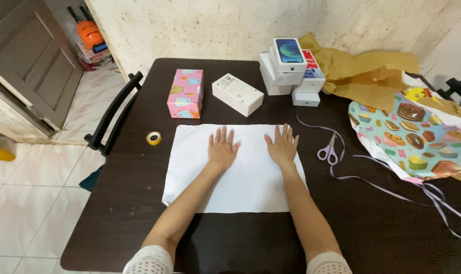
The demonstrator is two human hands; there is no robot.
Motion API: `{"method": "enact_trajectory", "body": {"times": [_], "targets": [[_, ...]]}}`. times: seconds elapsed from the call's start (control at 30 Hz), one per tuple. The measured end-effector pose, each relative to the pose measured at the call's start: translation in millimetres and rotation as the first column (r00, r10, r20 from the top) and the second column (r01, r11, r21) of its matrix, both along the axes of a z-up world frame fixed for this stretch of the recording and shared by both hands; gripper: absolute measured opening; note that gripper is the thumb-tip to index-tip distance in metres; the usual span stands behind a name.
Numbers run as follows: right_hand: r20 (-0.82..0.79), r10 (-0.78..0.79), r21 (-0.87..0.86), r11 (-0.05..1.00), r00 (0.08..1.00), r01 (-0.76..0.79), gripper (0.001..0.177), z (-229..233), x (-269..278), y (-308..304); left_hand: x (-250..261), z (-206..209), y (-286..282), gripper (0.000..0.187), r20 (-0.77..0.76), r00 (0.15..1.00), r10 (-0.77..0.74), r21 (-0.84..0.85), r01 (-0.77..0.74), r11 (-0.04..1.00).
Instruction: The person wraps a rectangular box with pink patterned wrapping paper, folds the edges, and secures them with tape. They then place a white phone box on a sheet of white paper and begin to wrap it.
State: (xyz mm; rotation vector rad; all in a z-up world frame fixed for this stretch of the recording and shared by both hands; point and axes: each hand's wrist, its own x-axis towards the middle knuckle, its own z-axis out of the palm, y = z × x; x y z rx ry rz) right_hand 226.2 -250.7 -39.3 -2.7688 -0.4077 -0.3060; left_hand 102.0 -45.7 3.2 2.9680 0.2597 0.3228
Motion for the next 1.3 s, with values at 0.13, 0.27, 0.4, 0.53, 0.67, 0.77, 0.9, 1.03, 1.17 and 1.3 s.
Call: {"method": "enact_trajectory", "body": {"times": [0.13, 0.27, 0.4, 0.53, 0.67, 0.77, 0.9, 1.03, 1.17, 1.3], "targets": [[-0.017, -0.001, 0.005, 1.0, 1.0, 0.001, 0.076, 5, -2, 3, 1, -17, 53, 0.079, -0.161, 0.978, 0.13, -0.014, -0.134, 0.991], [-0.01, 0.018, 0.02, 1.0, 1.0, -0.018, 0.075, 7, -5, 1, -27, -16, 118, 0.083, -0.126, 0.957, 0.263, 0.017, -0.263, 0.965], [-0.017, 0.008, 0.026, 1.0, 1.0, -0.008, 0.075, 9, -5, 3, -51, -14, 133, 0.076, 0.044, 0.93, 0.364, -0.051, -0.361, 0.931], [-0.024, 0.011, 0.023, 1.0, 1.0, -0.01, 0.075, 6, -7, 1, -66, -22, 103, 0.06, 0.368, 0.929, 0.023, 0.216, -0.11, 0.97], [-0.17, -0.031, -0.072, 0.997, 0.985, 0.019, 0.072, 13, 2, 3, -69, -25, 78, 0.067, 0.218, 0.97, -0.105, -0.046, 0.118, 0.992], [-0.299, -0.087, -0.172, 0.984, 0.95, 0.036, 0.08, 32, 17, 17, -68, -23, 78, 0.069, 0.207, 0.972, -0.106, -0.039, 0.117, 0.992], [-0.347, -0.067, 0.048, 0.995, 0.936, 0.089, 0.118, 64, 41, 54, -67, -20, 77, 0.068, 0.191, 0.976, -0.099, -0.059, 0.112, 0.992], [-0.286, 0.15, 0.437, 0.899, 0.946, -0.01, 0.146, 78, 71, 95, -68, -17, 76, 0.068, 0.203, 0.975, -0.093, -0.071, 0.11, 0.991], [-0.141, 0.144, 0.539, 0.841, 0.979, -0.046, 0.151, 66, 99, 122, -69, -13, 75, 0.068, 0.203, 0.975, -0.095, -0.079, 0.113, 0.99], [-0.078, 0.129, 0.634, 0.772, 0.989, -0.051, 0.134, 54, 99, 128, -70, -10, 75, 0.068, 0.184, 0.978, -0.094, -0.08, 0.11, 0.991]]}}
